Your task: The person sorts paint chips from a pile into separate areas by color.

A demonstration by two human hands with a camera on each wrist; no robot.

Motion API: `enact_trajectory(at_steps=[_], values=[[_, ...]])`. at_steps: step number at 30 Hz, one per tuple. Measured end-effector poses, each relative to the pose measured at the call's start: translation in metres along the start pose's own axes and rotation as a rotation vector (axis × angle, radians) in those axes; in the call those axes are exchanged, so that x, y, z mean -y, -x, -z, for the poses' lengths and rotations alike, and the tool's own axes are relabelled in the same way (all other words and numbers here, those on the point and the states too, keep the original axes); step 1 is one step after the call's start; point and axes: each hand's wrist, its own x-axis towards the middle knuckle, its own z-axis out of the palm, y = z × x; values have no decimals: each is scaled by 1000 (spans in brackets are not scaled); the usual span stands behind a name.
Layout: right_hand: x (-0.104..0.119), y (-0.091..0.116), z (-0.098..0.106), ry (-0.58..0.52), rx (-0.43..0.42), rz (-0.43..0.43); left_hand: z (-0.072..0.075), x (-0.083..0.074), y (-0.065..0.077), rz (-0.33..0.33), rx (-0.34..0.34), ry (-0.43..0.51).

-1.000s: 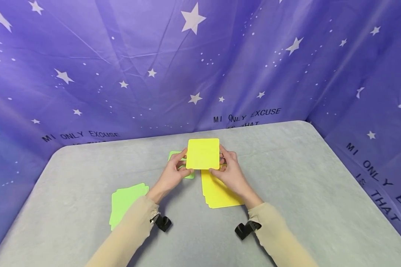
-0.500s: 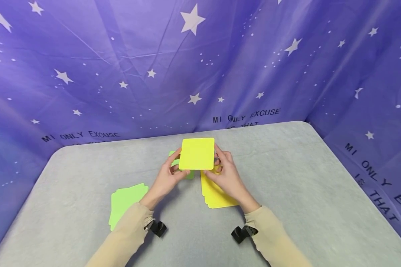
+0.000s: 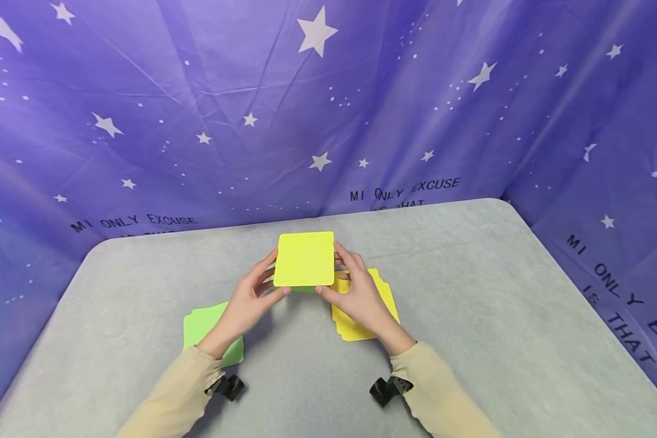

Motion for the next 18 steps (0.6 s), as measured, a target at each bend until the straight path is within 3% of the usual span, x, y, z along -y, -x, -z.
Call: enact_trajectory(at_steps=[7, 18], values=[[0, 3, -13, 65, 88, 46, 15, 6, 14, 17, 21, -58], [6, 6, -33, 208, 168, 69, 44, 12, 34, 11, 39, -30]])
